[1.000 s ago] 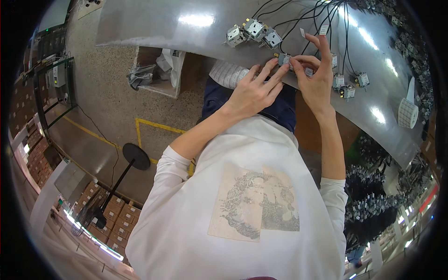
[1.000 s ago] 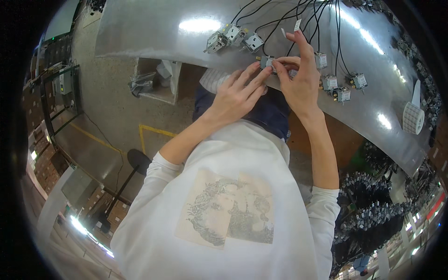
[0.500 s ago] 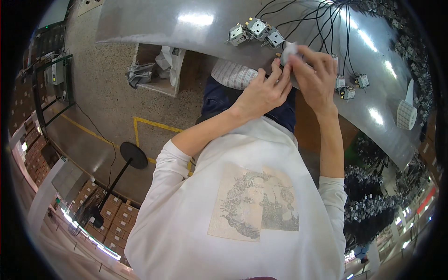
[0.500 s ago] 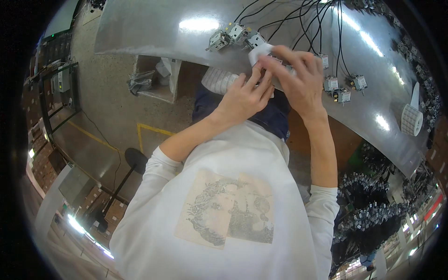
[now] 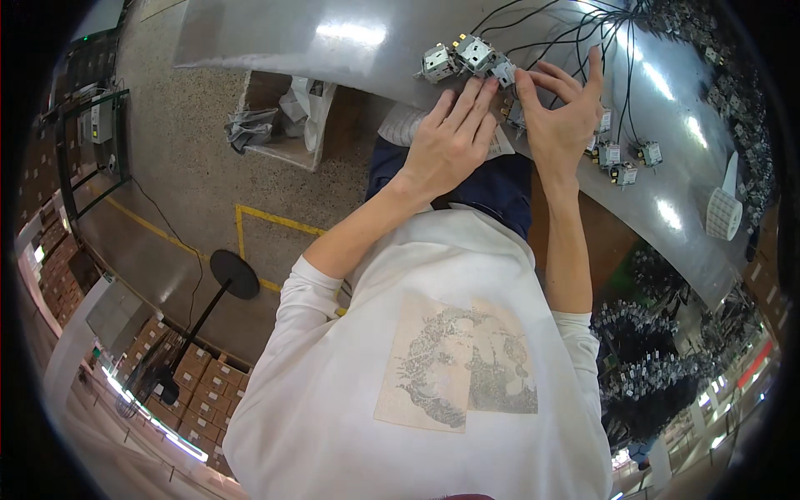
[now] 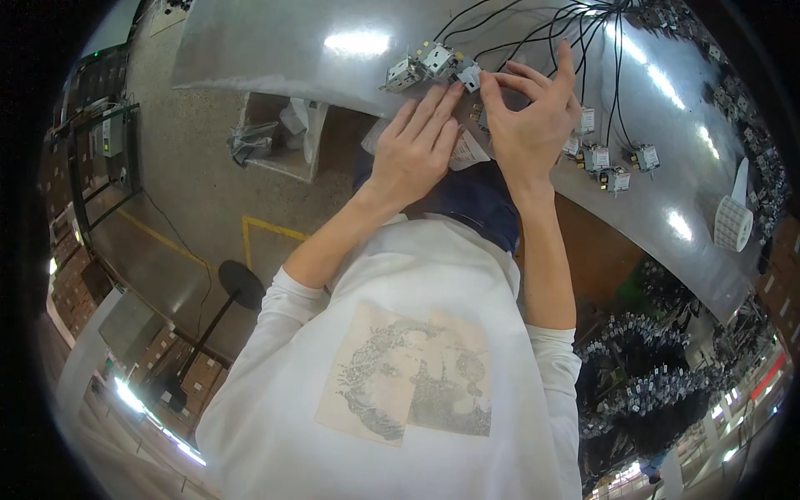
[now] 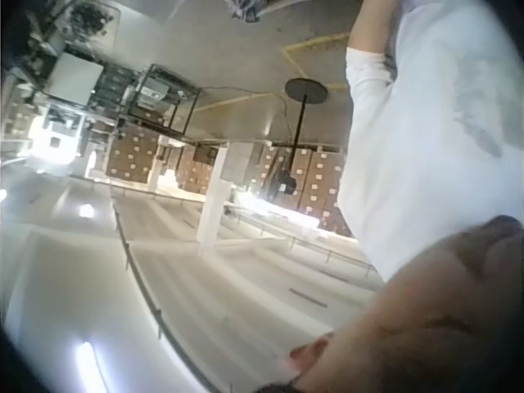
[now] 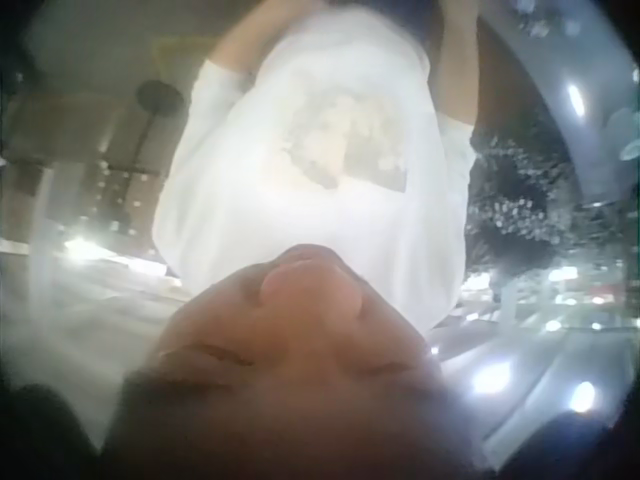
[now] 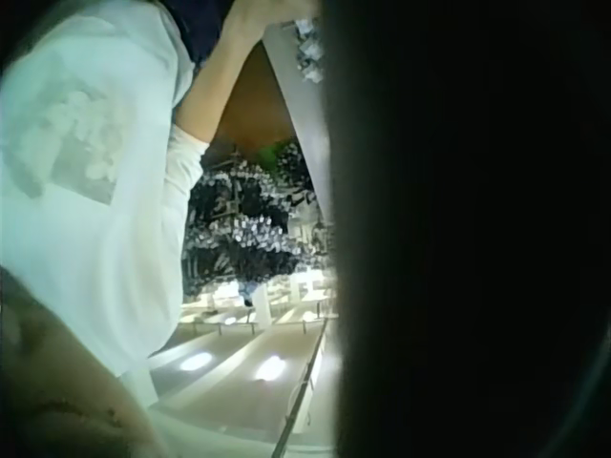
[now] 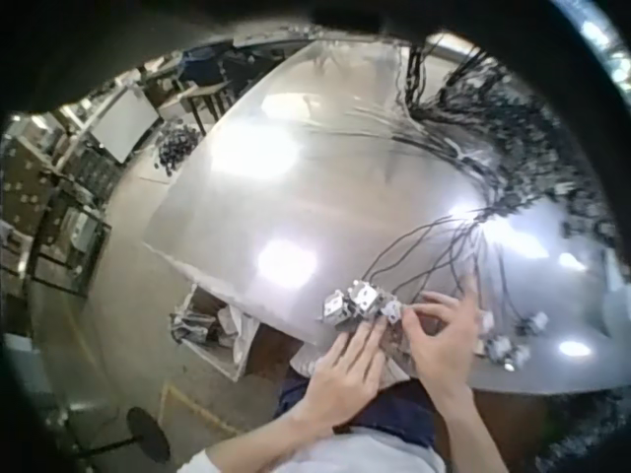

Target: Applying identification labels to electrical wire harness connectors at an assembly station.

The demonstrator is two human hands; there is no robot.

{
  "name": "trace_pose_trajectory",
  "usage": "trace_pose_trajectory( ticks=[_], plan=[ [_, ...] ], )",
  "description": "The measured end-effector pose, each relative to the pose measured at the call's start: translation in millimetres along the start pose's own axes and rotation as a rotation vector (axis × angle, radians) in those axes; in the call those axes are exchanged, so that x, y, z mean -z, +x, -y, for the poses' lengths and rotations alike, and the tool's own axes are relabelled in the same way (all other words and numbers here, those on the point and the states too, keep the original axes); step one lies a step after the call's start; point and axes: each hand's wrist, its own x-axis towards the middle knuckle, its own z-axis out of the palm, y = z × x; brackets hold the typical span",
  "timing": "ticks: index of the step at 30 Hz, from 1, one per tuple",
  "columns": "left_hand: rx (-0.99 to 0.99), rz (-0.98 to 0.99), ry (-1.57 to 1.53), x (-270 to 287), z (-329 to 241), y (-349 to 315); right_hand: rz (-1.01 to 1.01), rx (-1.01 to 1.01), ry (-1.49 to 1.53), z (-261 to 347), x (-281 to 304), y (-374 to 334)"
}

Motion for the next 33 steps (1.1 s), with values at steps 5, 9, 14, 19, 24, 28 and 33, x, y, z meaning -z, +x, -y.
trace_pose_trajectory(
  ticks=[5,9,14,19,24,28,33],
  plan=[
    [-0.008,-0.002,-0.002,-6,0,1,0.01,-0.021,-0.083,1,-1,-3],
    [-0.012,-0.003,-0.009,-8,-1,0,0.043,-0.04,-0.073,1,-3,-4],
    [-0.027,0.001,0.025,-7,0,2,0.057,-0.004,-0.114,-2,-5,-5],
    [0.006,0.082,0.059,-2,-4,10,0.044,0.111,-0.182,-5,-9,-9],
    [-0.057,0.171,0.175,3,-10,17,-0.03,0.363,-0.39,-5,0,1],
    [-0.102,0.189,0.169,2,-4,20,0.02,0.067,-0.054,-3,17,12],
    [-0.069,0.237,-0.106,-10,7,14,0.011,0.167,0.172,5,8,15]
  ],
)
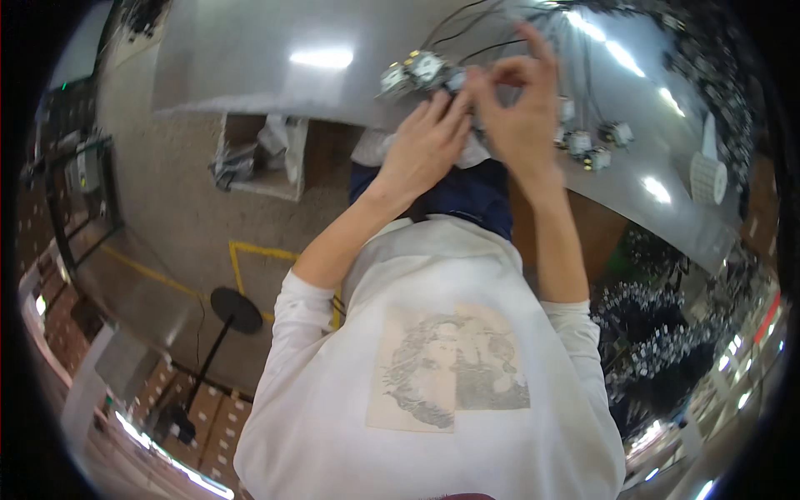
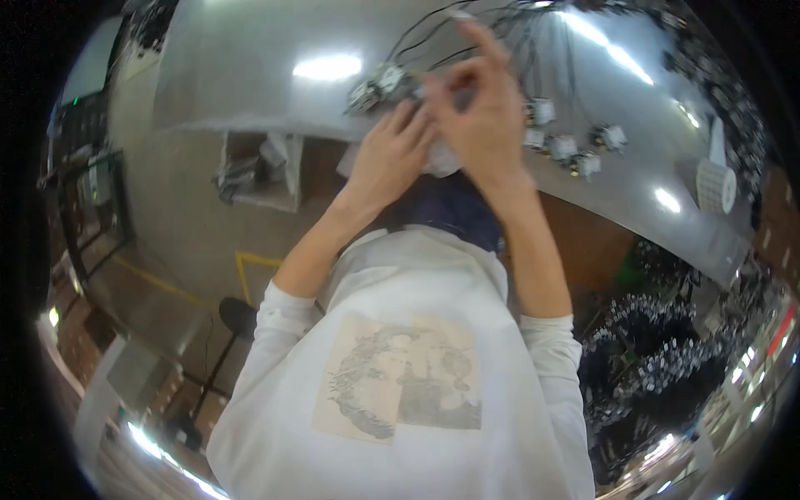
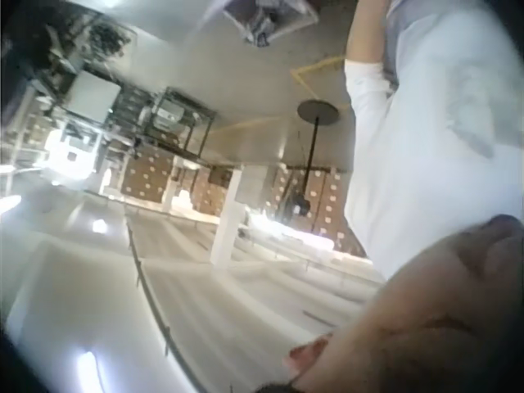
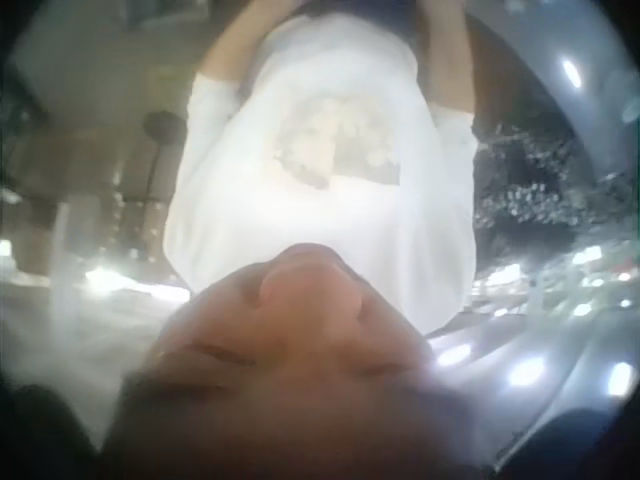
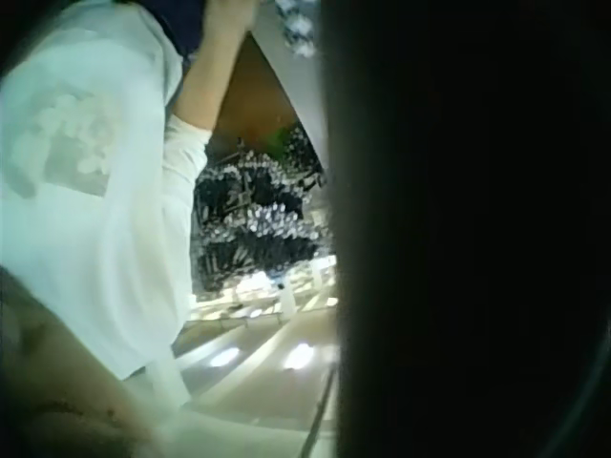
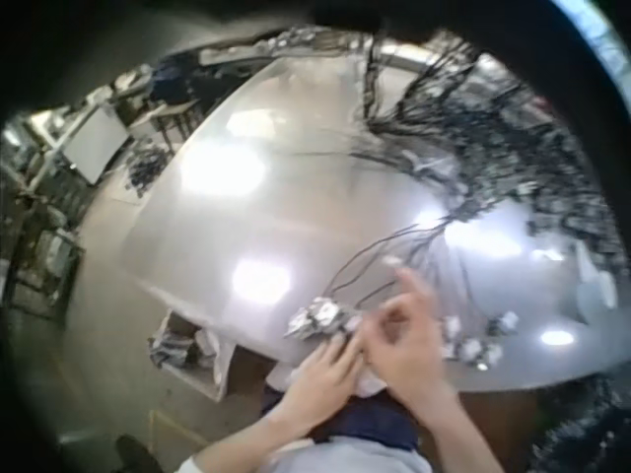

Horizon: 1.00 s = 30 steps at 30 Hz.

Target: Applying identification labels to electrical wire harness connectors at an assembly station.

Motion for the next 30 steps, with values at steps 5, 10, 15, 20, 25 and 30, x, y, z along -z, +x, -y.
trace_pose_trajectory(
  ticks=[5,10,15,20,25,30],
  plan=[
    [0.133,0.07,-0.379,-2,2,-5,0.109,0.068,-0.117,17,-38,11],
    [0.103,0.241,-0.365,14,6,2,0.5,-0.138,-0.317,28,-41,34],
    [-0.025,0.098,-0.394,36,-12,2,0.585,-0.057,-0.285,17,-32,30],
    [0.111,0.173,-0.489,61,-29,-6,0.537,0.049,-0.233,6,-6,18],
    [0.127,0.093,-0.469,68,-31,-22,0.55,0.215,0.089,-3,32,8],
    [0.02,0.092,-0.408,57,-21,-18,0.592,0.456,0.02,-14,54,-3]
  ],
)
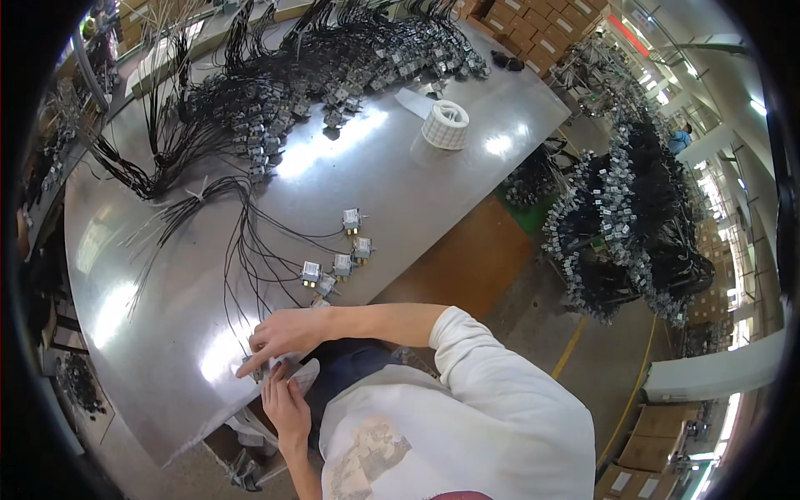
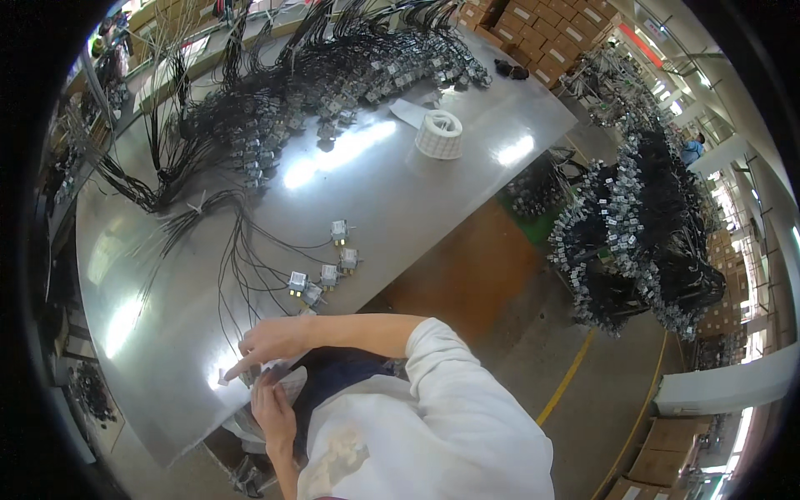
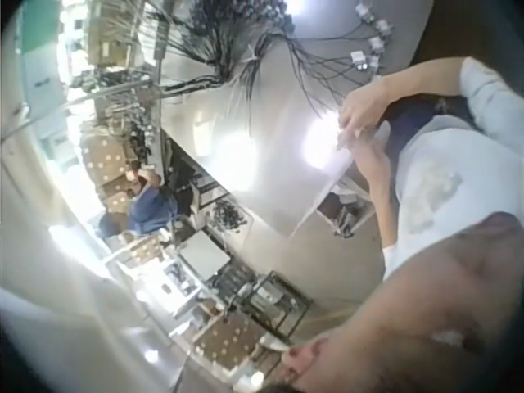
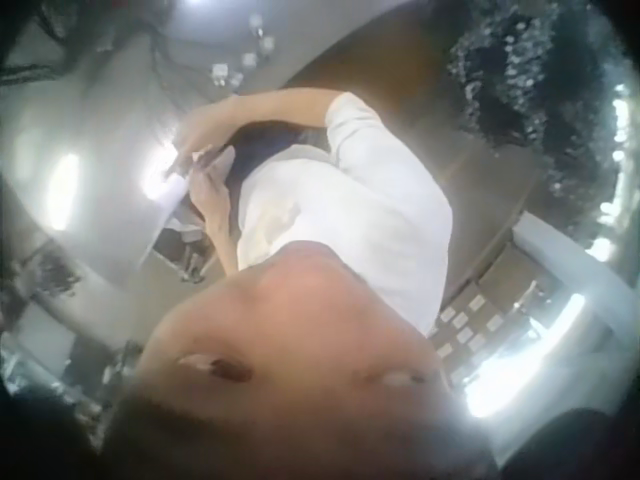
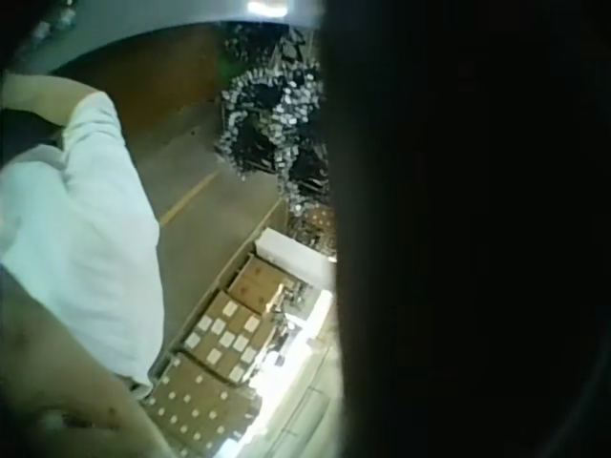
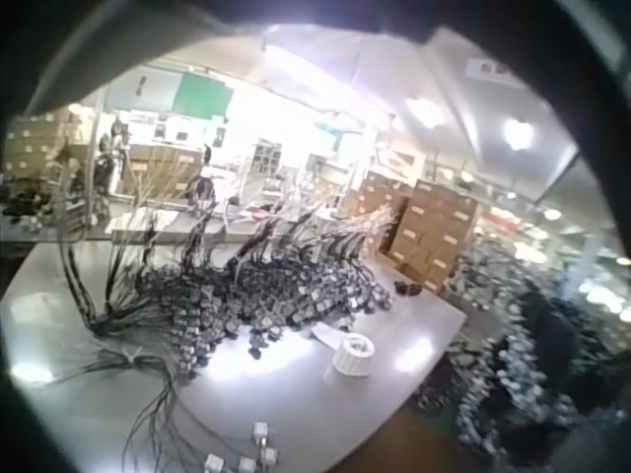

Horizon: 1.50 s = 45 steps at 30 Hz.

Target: Applying identification labels to electrical wire harness connectors at an assembly station.

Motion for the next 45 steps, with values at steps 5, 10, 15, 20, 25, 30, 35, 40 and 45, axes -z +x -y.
trace_pose_trajectory(
  ticks=[5,10,15,20,25,30,35,40,45],
  plan=[
    [-0.144,-0.047,0.102,-13,-4,12,-0.014,-0.062,-0.119,2,17,-26],
    [-0.119,-0.054,0.062,-35,-18,23,0.062,-0.236,-0.199,11,30,-53],
    [-0.08,-0.015,0.077,-42,-19,25,0.102,-0.278,-0.22,14,31,-65],
    [-0.061,0.018,0.072,-37,-21,28,0.089,-0.27,-0.237,18,33,-58],
    [-0.221,-0.153,0.16,-50,-16,33,-0.115,-0.383,0.02,21,31,-43],
    [-0.22,-0.176,0.118,-50,-15,22,-0.292,-0.617,0.133,28,45,-55],
    [-0.241,-0.167,0.148,-54,-19,19,-0.125,-0.806,0.128,33,53,-59],
    [-0.265,-0.153,0.304,-63,-20,14,-0.091,-0.75,0.103,36,53,-54],
    [-0.258,-0.14,0.313,-66,-18,12,0.045,-0.692,-0.15,36,53,-42]
  ],
)
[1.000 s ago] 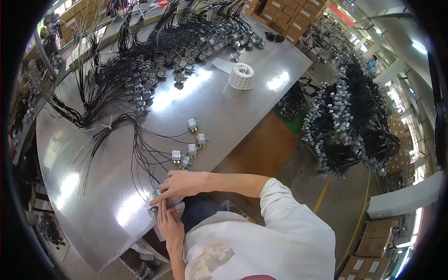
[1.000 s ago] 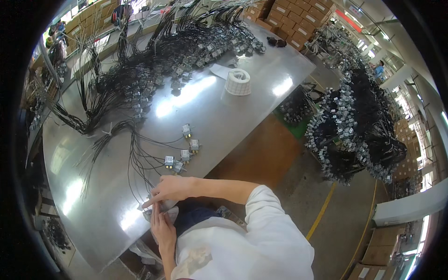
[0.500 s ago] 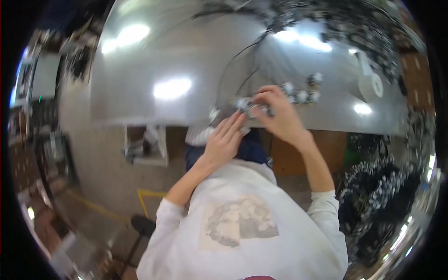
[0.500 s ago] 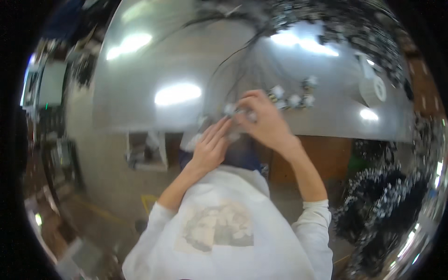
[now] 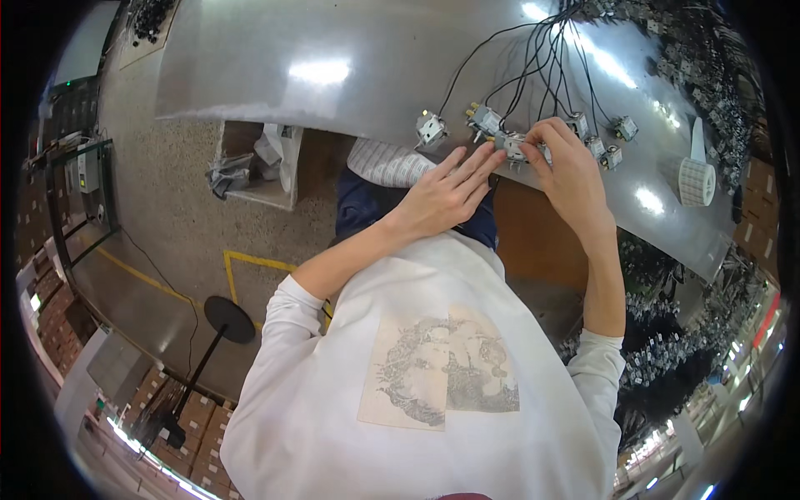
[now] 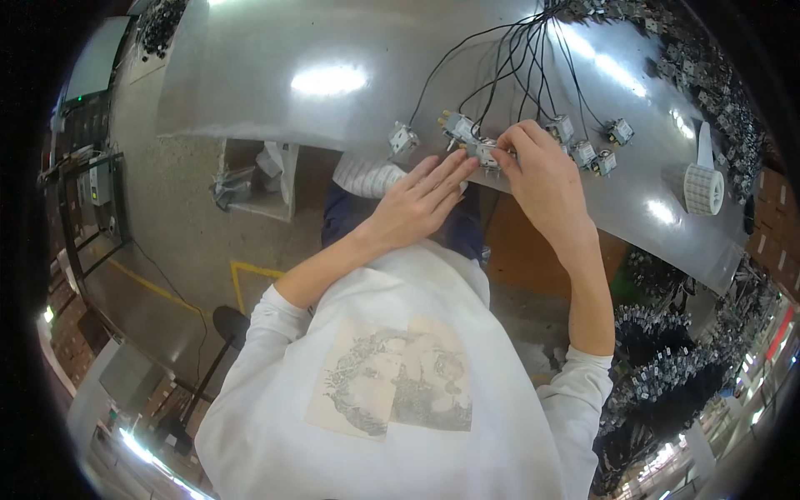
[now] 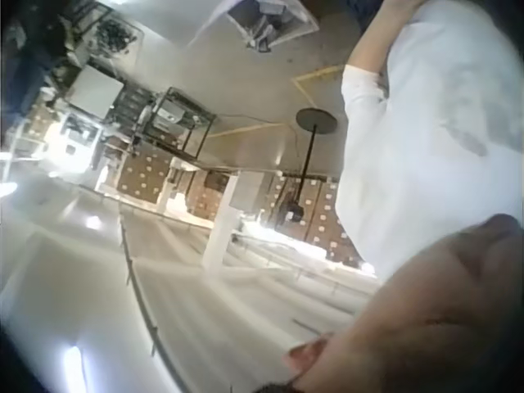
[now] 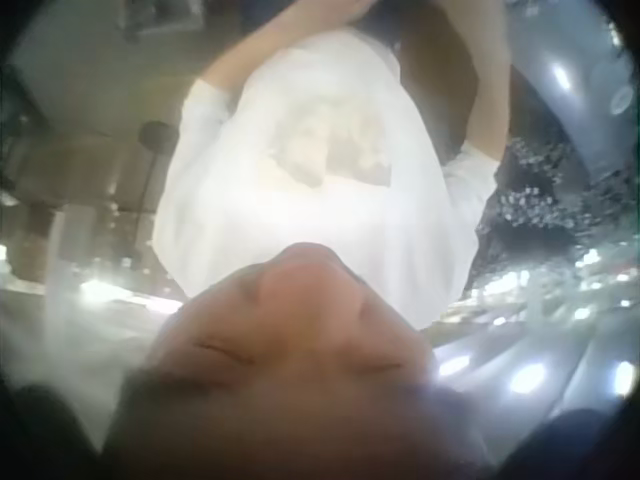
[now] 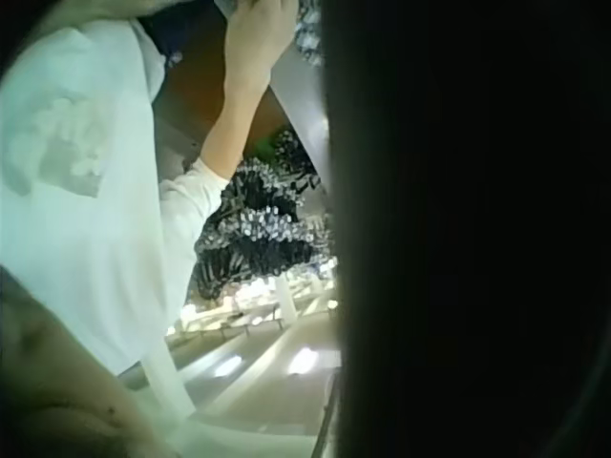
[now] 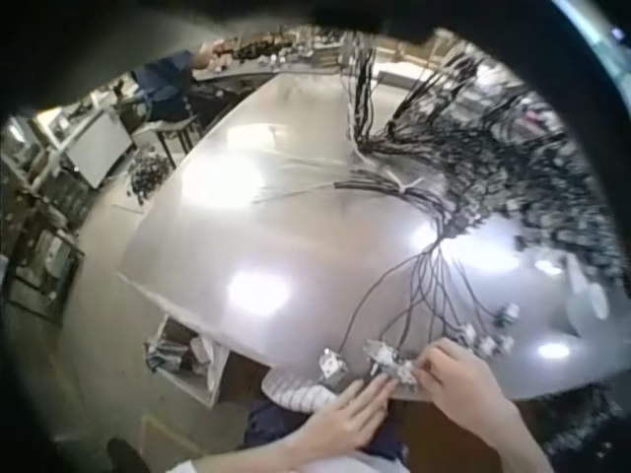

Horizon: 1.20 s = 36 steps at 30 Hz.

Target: Applying identification labels to electrical wire harness connectors at an assembly station.

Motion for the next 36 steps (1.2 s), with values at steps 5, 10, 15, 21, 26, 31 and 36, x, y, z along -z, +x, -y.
trace_pose_trajectory(
  ticks=[5,10,15,21,26,31,36],
  plan=[
    [0.012,0.019,-0.014,-4,0,-2,0.006,0.098,-0.084,5,1,6],
    [-0.003,-0.028,0.021,-9,0,-2,-0.017,0.108,-0.137,5,-4,3],
    [-0.074,0.051,0.244,-6,-1,4,-0.081,0.155,-0.166,3,-11,0],
    [-0.124,0.123,0.45,0,-12,15,-0.183,0.23,-0.312,-4,-12,1],
    [-0.096,0.092,0.42,2,-17,19,-0.319,0.136,-0.278,-6,5,-1],
    [-0.056,0.053,0.104,5,-12,12,-0.364,0.091,-0.029,20,-21,5],
    [0.116,-0.039,-0.161,19,-4,-16,-0.233,0.156,0.256,45,-67,25]
  ],
)
